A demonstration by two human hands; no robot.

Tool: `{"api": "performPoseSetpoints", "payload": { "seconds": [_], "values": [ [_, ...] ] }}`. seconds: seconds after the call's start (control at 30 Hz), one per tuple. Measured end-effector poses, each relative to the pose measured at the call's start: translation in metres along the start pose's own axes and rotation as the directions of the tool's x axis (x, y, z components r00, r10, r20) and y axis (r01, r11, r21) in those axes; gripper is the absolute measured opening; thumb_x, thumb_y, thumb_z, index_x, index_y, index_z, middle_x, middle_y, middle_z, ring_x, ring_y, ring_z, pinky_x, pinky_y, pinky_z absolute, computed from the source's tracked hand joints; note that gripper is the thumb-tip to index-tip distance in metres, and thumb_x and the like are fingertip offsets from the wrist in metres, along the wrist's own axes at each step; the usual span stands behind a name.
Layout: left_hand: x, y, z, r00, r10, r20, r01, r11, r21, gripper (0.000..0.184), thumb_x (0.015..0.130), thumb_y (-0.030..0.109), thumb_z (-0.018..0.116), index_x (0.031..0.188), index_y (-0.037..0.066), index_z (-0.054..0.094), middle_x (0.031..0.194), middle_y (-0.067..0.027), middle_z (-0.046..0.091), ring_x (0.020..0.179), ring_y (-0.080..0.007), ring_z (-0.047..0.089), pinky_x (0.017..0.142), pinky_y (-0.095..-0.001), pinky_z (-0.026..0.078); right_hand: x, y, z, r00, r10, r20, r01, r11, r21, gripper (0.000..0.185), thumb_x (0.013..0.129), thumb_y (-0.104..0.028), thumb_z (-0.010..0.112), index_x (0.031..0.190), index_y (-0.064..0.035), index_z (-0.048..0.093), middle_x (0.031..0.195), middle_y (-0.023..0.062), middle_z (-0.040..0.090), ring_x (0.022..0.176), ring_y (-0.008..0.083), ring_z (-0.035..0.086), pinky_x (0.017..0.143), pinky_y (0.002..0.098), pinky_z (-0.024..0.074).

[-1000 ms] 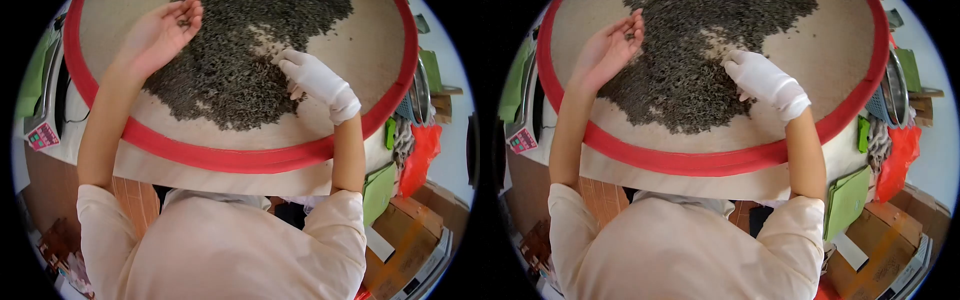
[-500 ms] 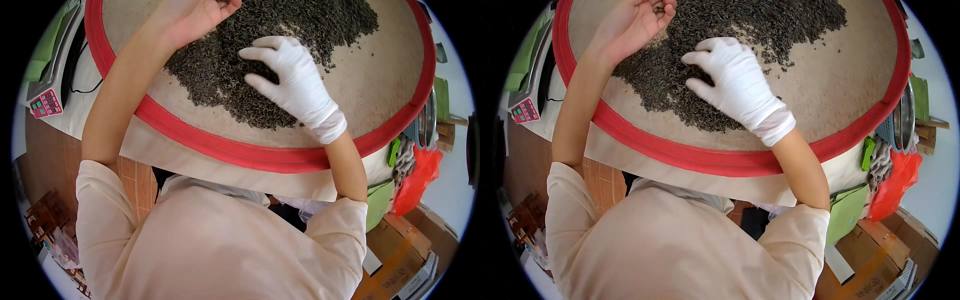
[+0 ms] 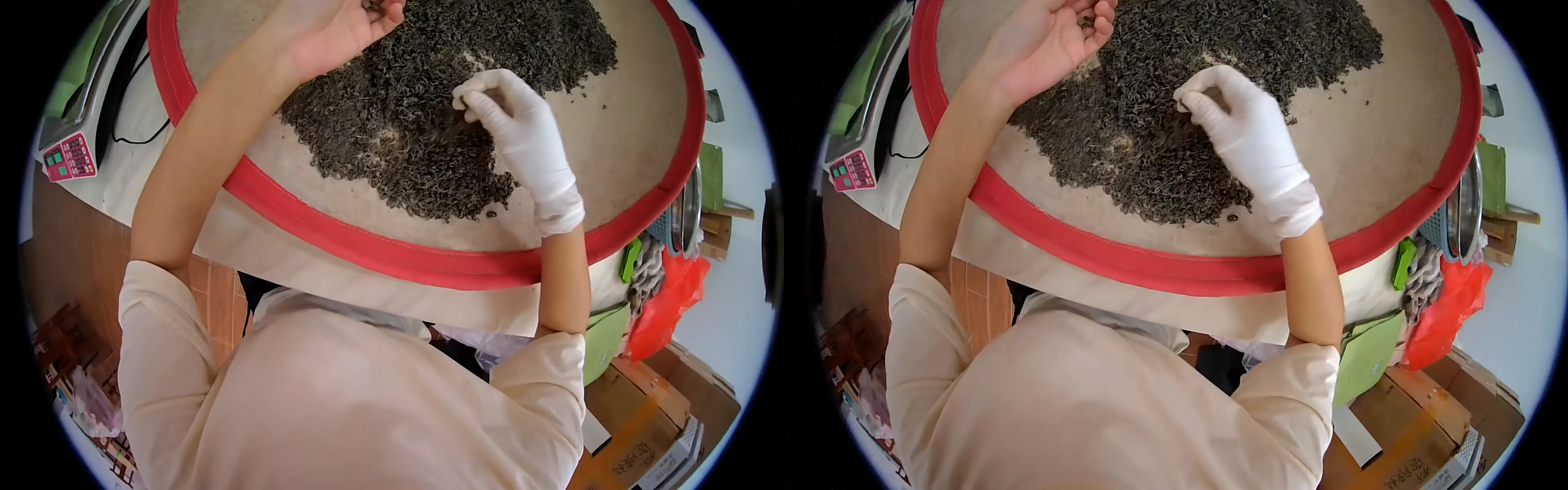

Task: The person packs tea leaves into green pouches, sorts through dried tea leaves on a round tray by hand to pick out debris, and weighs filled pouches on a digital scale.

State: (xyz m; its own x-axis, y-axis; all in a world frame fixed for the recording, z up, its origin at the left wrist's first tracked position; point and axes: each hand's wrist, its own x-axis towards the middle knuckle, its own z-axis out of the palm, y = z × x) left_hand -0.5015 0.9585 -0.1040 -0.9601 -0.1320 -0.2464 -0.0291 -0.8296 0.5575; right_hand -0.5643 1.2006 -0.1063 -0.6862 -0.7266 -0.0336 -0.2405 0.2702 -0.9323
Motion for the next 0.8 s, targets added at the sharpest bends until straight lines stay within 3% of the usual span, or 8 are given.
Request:
{"api": "performPoseSetpoints", "payload": {
  "seconds": [0.03,0.17,0.27,0.47,0.57,0.63,0.77,0.8],
  "values": [
    [-0.001,0.000,0.001,1.000,-0.002,0.009,0.002,1.000,-0.003,0.022,0.100,0.013,0.038,0.102,0.002,0.057,0.085,-0.0026,0.057,0.074,-0.0116,0.056,0.071,-0.0254,0.051,-0.002,-0.011,-0.008,0.994,0.088,0.072,-0.092,0.994,0.054,0.013,0.096,-0.007,0.054,0.102,-0.0013,0.064,0.089,0.0025,0.066,0.079,0.0083,0.059,0.073,0.0217,0.0479],
    [0.000,-0.001,0.005,0.999,-0.019,-0.032,0.019,1.000,0.008,0.023,0.100,0.014,0.037,0.102,0.003,0.057,0.083,-0.0021,0.057,0.072,-0.0113,0.055,0.069,-0.0248,0.051,-0.005,-0.010,-0.027,0.976,0.095,0.195,-0.139,0.964,0.227,0.024,0.098,-0.011,0.050,0.116,-0.0006,0.062,0.096,0.0061,0.066,0.082,0.0112,0.062,0.077,0.0215,0.0486],
    [0.000,0.000,0.003,0.999,-0.040,-0.019,0.040,0.999,0.000,0.023,0.101,0.014,0.037,0.103,0.003,0.057,0.083,-0.0018,0.056,0.072,-0.0112,0.055,0.068,-0.0252,0.051,-0.005,-0.015,-0.030,0.954,0.164,0.252,-0.245,0.910,0.334,0.026,0.099,-0.012,0.050,0.119,0.0001,0.061,0.096,0.0054,0.067,0.085,0.0112,0.062,0.080,0.0240,0.0483],
    [-0.002,0.001,0.006,0.999,-0.054,-0.001,0.054,0.998,-0.018,0.024,0.101,0.014,0.036,0.104,0.003,0.057,0.082,-0.0019,0.056,0.072,-0.0114,0.055,0.070,-0.0256,0.052,-0.005,-0.014,-0.034,0.945,0.139,0.295,-0.265,0.854,0.448,0.033,0.100,-0.014,0.044,0.123,0.0063,0.056,0.104,0.0143,0.067,0.095,0.0197,0.065,0.088,0.0294,0.0506],
    [0.000,0.003,0.005,0.989,-0.024,-0.143,0.024,1.000,-0.004,0.023,0.101,0.015,0.035,0.101,0.004,0.056,0.079,-0.0011,0.053,0.065,-0.0107,0.051,0.062,-0.0237,0.048,-0.003,-0.009,-0.036,0.941,0.104,0.323,-0.264,0.822,0.505,0.037,0.100,-0.016,0.043,0.125,0.0082,0.054,0.109,0.0181,0.066,0.099,0.0221,0.065,0.090,0.0303,0.0510],
    [0.011,0.011,-0.027,0.912,-0.093,0.399,0.118,0.992,-0.039,0.028,0.102,0.010,0.039,0.123,-0.005,0.048,0.104,-0.0080,0.055,0.093,-0.0158,0.056,0.084,-0.0274,0.051,-0.002,-0.008,-0.037,0.932,0.077,0.354,-0.272,0.795,0.542,0.039,0.100,-0.017,0.042,0.127,0.0087,0.052,0.111,0.0196,0.066,0.100,0.0228,0.065,0.090,0.0304,0.0511],
    [0.001,-0.006,-0.009,0.949,-0.082,0.305,0.067,0.996,0.057,0.029,0.102,0.013,0.040,0.122,-0.006,0.048,0.102,-0.0077,0.054,0.090,-0.0143,0.056,0.084,-0.0266,0.052,-0.004,-0.015,-0.034,0.944,0.088,0.319,-0.272,0.756,0.595,0.039,0.099,-0.017,0.043,0.128,0.0077,0.052,0.114,0.0206,0.065,0.098,0.0229,0.066,0.087,0.0287,0.0520],
    [-0.006,-0.016,0.004,0.974,-0.116,0.196,0.078,0.979,0.189,0.030,0.102,0.014,0.041,0.122,-0.006,0.048,0.101,-0.0076,0.054,0.089,-0.0145,0.056,0.084,-0.0267,0.052,-0.005,-0.017,-0.033,0.951,0.101,0.291,-0.264,0.755,0.601,0.037,0.099,-0.015,0.044,0.128,0.0062,0.053,0.113,0.0195,0.066,0.096,0.0215,0.067,0.085,0.0274,0.0521]
  ]
}}
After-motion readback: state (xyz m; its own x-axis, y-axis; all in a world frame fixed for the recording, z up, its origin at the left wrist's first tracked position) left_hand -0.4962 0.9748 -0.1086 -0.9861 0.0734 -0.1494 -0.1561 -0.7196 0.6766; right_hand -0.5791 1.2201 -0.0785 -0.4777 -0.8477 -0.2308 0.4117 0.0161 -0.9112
